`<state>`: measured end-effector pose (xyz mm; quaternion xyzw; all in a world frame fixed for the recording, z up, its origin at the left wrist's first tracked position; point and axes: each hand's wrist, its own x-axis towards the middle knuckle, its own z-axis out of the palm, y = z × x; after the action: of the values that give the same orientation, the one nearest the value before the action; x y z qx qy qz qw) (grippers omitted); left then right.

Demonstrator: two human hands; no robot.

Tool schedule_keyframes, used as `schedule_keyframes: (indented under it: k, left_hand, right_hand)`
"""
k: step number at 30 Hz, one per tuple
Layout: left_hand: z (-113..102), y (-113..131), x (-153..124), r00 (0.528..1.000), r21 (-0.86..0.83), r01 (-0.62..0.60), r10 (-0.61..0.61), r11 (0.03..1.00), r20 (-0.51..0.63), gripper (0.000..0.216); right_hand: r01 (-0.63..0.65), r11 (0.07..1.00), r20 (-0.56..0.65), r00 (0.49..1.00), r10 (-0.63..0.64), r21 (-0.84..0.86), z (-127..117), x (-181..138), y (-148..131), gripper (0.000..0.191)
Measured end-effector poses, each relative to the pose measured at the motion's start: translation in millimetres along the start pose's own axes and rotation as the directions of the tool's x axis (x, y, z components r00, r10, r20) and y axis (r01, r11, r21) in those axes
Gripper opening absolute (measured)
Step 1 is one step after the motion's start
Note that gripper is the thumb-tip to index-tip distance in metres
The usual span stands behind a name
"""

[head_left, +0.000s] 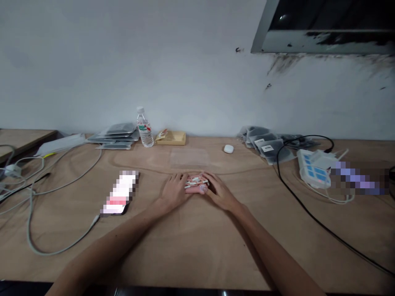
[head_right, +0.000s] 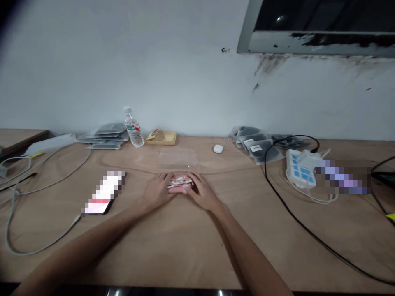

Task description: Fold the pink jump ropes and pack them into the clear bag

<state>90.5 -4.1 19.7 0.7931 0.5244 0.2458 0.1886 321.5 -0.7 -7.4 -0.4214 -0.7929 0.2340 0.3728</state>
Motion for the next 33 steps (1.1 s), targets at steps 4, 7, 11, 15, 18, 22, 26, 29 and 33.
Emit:
schedule_keyframes:
  k: [4,7,11,15,18,22,26,29,33]
  left_hand:
    - [4.0,-0.9,-3.0,0.998,0.144,-0.051,0.047,0.988,0.031,0.045]
    - [5.5,-2.2,-2.6,0.997,0.175,-0.063,0.055,0.983,0.047,0.046]
    - [-0.9,-3.5,1.7,0.991,0.064,-0.117,0.112,0.991,0.078,0.056]
    - [-11.7,-13.6,6.1,0.952,-0.088,-0.263,0.273,0.961,0.140,0.072]
    - [-13.4,-26.7,6.0,0.945,-0.065,-0.295,0.301,0.953,0.130,0.069]
    - [-7.5,-35.2,2.4,0.966,0.058,-0.252,0.247,0.966,0.072,0.068]
    - [-4.8,-30.4,0.4,0.961,0.093,-0.274,0.267,0.957,0.076,0.067]
    - [-6.5,-27.5,0.1,0.948,0.096,-0.312,0.304,0.945,0.093,0.067]
    - [-6.4,-29.5,-0.3,0.940,0.105,-0.340,0.333,0.935,0.077,0.063]
  right_hand:
    - [0.008,0.999,0.018,1.000,-0.007,-0.049,-3.8,-1.8,2.1,0.051]
    - [0.009,0.998,0.026,1.000,-0.007,-0.062,-5.5,-1.9,3.7,0.055]
    - [0.020,0.997,0.035,0.999,-0.017,-0.081,-7.9,-0.7,4.9,0.061]
    - [0.025,0.996,0.038,0.999,-0.022,-0.083,-12.0,-0.5,5.0,0.065]
    - [0.024,0.997,0.033,0.999,-0.022,-0.071,-13.5,-0.9,5.6,0.067]
    - [0.020,0.995,0.029,0.999,-0.018,-0.097,-12.3,-1.6,7.9,0.066]
    - [0.049,0.987,0.064,0.997,-0.040,-0.153,-11.3,-2.5,10.7,0.062]
    - [0.088,0.979,0.095,0.993,-0.071,-0.185,-11.3,-3.1,12.7,0.059]
    - [0.107,0.974,0.098,0.991,-0.089,-0.200,-10.8,-3.4,15.6,0.059]
